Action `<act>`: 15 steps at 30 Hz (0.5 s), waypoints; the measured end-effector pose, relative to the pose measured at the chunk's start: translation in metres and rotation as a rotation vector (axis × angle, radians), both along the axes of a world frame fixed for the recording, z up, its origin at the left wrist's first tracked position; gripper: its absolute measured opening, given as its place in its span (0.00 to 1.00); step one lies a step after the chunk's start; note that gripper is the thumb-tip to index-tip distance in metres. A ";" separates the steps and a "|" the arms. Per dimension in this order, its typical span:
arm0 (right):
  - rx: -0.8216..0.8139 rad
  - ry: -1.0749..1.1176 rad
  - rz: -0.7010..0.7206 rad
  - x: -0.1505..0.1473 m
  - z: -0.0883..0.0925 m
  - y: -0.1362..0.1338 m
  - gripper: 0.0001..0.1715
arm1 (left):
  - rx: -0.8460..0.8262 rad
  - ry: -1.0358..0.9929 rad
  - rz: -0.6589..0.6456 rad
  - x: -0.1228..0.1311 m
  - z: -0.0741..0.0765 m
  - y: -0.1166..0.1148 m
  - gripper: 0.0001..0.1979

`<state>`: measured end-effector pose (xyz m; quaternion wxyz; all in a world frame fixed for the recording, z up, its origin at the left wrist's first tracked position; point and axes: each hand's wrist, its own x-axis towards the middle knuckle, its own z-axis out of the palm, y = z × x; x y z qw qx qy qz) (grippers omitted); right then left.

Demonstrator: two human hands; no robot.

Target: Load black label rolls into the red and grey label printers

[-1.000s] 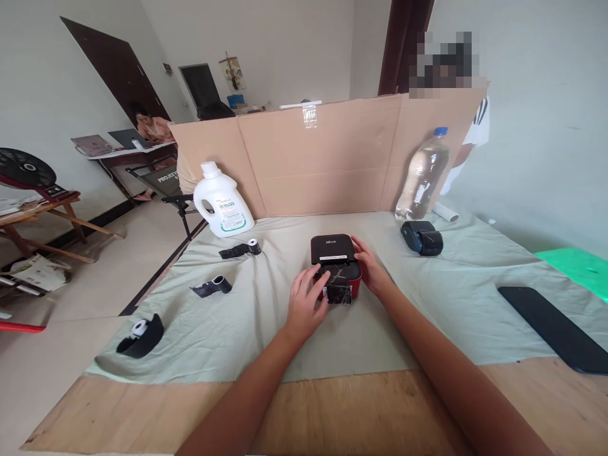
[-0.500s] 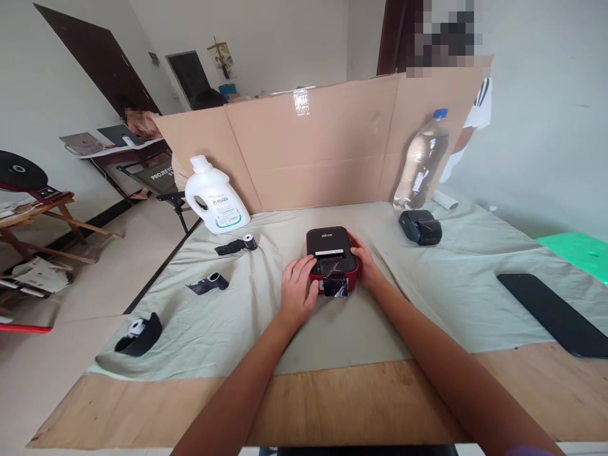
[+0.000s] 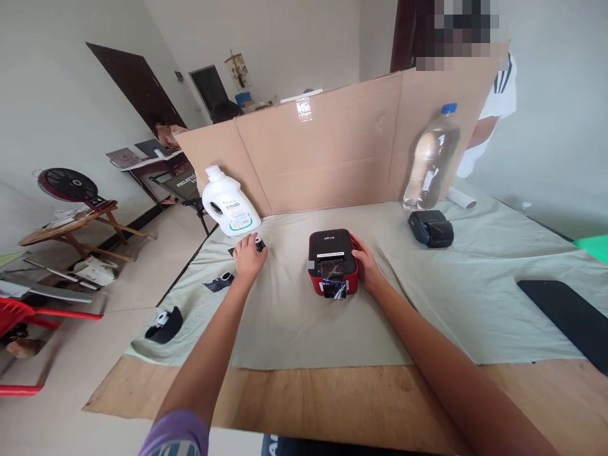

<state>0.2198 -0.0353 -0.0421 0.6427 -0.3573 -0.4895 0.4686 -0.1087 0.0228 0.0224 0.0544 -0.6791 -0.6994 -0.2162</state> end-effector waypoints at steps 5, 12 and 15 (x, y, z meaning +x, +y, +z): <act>-0.016 -0.014 -0.018 0.002 -0.007 0.005 0.39 | -0.330 0.217 -0.060 -0.015 0.018 0.044 0.22; 0.001 0.152 0.018 0.002 -0.010 0.007 0.32 | -0.425 0.238 -0.058 -0.018 0.025 0.039 0.21; -0.016 0.197 0.018 0.002 -0.013 0.009 0.30 | -0.387 0.221 -0.024 -0.018 0.036 0.026 0.20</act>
